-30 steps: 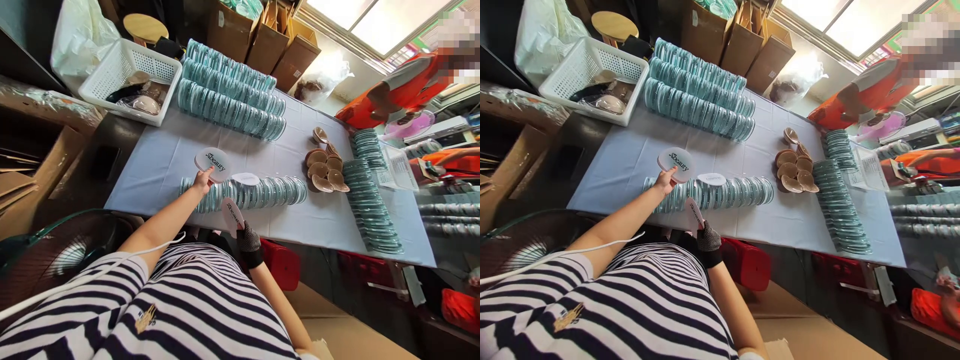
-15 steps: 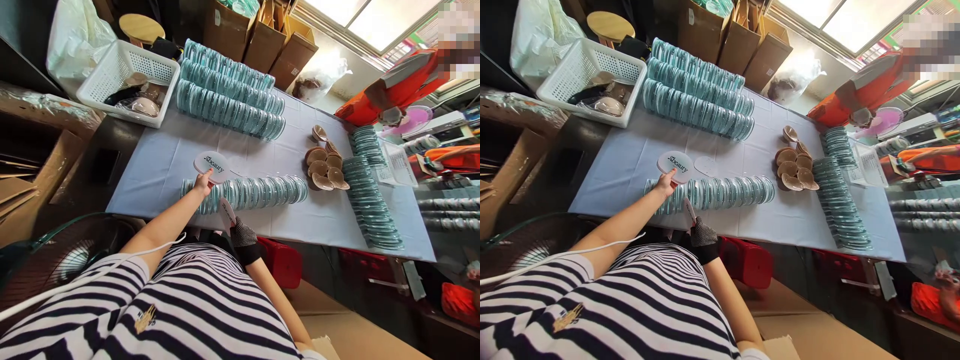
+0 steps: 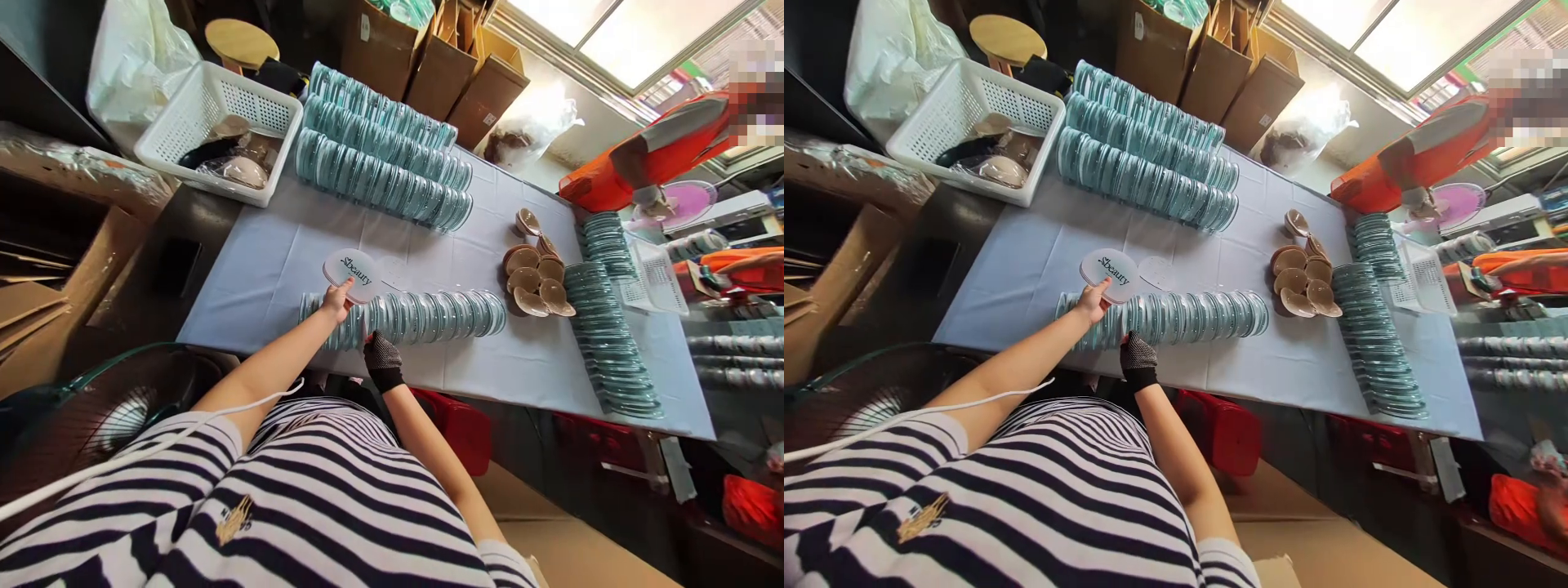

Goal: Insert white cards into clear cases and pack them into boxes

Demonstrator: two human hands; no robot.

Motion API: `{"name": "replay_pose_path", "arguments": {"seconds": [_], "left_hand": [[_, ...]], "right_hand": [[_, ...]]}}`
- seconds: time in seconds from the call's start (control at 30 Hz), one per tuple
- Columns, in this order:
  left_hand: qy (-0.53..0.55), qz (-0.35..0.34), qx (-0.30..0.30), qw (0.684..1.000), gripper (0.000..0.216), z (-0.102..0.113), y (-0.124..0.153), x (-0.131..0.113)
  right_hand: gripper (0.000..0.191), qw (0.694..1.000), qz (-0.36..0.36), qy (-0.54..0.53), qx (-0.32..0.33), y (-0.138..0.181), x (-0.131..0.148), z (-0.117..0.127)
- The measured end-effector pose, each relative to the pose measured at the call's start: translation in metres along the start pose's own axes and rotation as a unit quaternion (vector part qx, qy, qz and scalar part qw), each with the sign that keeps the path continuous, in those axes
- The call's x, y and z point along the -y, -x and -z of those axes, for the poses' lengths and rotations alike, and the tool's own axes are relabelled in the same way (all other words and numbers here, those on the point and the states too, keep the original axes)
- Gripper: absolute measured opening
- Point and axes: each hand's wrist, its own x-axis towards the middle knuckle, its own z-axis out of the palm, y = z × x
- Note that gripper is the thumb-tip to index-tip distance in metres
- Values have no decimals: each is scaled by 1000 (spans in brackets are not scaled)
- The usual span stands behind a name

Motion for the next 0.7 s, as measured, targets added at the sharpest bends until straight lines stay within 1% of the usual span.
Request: {"name": "replay_pose_path", "arguments": {"seconds": [0.1,0.17,0.23,0.27,0.33,0.37,0.4,0.43,0.47,0.5,0.53,0.57,0.6,0.63,0.67,0.7], "left_hand": [[-8,5,10,1000,40,0,1,0],[-13,4,11,1000,41,0,3,-1],[-13,0,8,1000,39,-1,4,-1],[-11,-2,6,1000,37,-2,5,-1],[-7,-7,2,1000,33,-3,6,-1],[-5,-9,1,1000,32,-3,6,0],[-4,-13,-1,1000,31,-3,7,0],[-3,-16,-4,1000,31,-3,7,1],[-1,-19,-7,1000,31,-3,8,2],[0,-21,-10,1000,31,-3,8,2],[2,-21,-13,1000,30,-3,8,3],[3,-20,-15,1000,28,-3,8,4],[3,-20,-17,1000,27,-2,8,5],[4,-19,-19,1000,26,-2,7,6],[2,-18,-22,1000,25,-1,6,7],[0,-15,-28,999,23,-1,5,8]], "right_hand": [[28,999,22,38,12,-15,6,-6],[24,996,50,67,17,-22,7,-9],[19,994,77,72,-10,-25,6,-10],[19,994,89,59,-38,-26,4,-10],[24,989,114,12,-96,-24,1,-8],[26,986,128,-43,-93,-22,-1,-7],[27,981,137,-119,-60,-20,-2,-6],[26,969,136,-208,2,-19,-4,-5],[24,944,122,-296,82,-17,-6,-3],[24,911,97,-367,160,-17,-8,1],[24,885,66,-405,222,-19,-10,5],[23,874,39,-409,261,-24,-14,11],[21,877,21,-391,277,-32,-17,20],[19,897,16,-357,262,-44,-22,30],[17,922,20,-316,223,-60,-26,43],[17,946,31,-281,160,-80,-31,57]]}}
